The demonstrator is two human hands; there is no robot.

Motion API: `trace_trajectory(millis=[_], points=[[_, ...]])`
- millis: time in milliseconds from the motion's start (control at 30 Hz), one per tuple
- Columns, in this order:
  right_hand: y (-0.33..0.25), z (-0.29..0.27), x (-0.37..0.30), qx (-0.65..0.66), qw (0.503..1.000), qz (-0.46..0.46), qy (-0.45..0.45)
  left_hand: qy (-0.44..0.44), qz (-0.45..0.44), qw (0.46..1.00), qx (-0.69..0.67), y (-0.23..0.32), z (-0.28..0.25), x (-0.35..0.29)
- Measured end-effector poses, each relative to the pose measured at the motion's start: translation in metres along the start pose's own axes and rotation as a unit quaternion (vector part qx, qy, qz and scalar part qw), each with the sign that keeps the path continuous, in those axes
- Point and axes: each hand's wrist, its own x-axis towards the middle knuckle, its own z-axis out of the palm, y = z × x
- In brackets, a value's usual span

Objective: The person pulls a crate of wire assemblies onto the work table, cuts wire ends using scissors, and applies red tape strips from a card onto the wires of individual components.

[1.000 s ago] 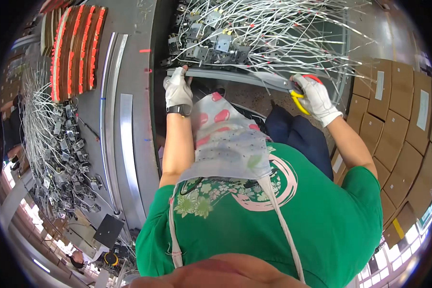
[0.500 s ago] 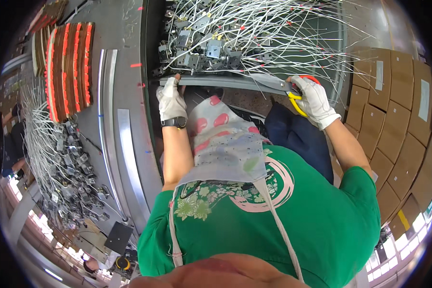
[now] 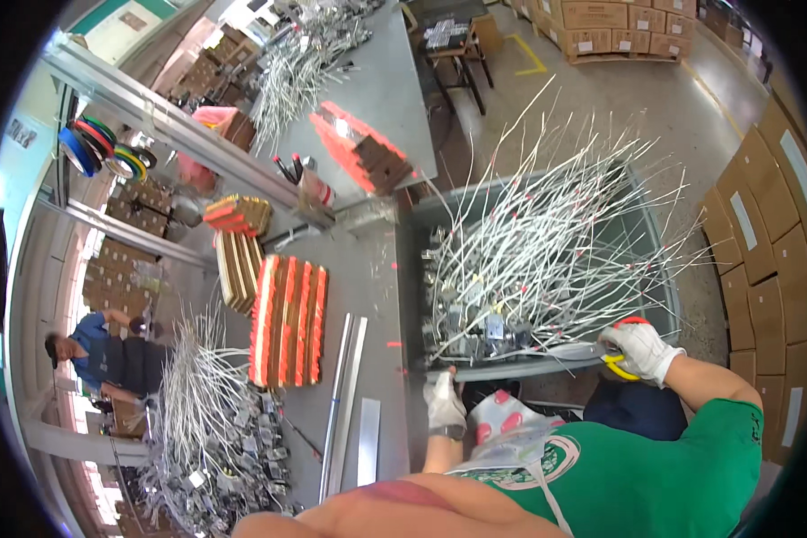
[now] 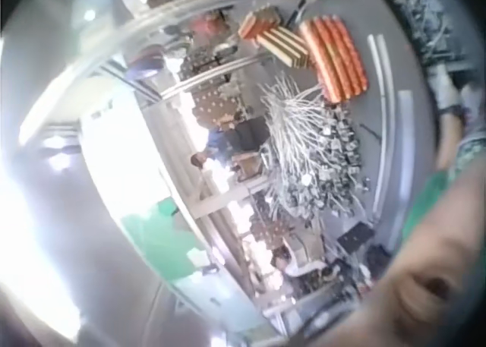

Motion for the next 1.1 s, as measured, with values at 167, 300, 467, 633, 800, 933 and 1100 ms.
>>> trace_trajectory(millis=[167, 300, 467, 633, 800, 933, 1100], points=[[0.007, 0.008, -0.004, 0.025, 1.000, -0.011, 0.016, -0.077, -0.011, 0.997, -0.006, -0.001, -0.015, 0.015], [0.003, 0.005, 0.007, 0.020, 0.998, -0.035, 0.057, -0.088, 0.038, 0.994, 0.059, 0.008, -0.001, 0.012], [0.004, 0.009, 0.020, 0.057, 0.995, -0.031, 0.081, -0.130, 0.029, 0.986, 0.104, 0.038, 0.011, 0.019], [0.001, 0.004, 0.024, 0.065, 0.998, -0.007, 0.025, -0.074, -0.004, 0.995, 0.061, 0.028, 0.007, 0.019], [-0.003, -0.005, 0.006, 0.098, 0.994, 0.000, 0.039, -0.109, 0.189, 0.957, 0.189, 0.006, -0.010, -0.050], [0.001, -0.017, -0.001, 0.105, 0.987, -0.022, 0.116, -0.251, 0.437, 0.812, 0.294, 0.054, 0.048, -0.064], [-0.007, -0.037, 0.012, 0.094, 0.974, -0.094, 0.182, -0.281, 0.532, 0.730, 0.325, 0.082, 0.172, -0.014]])
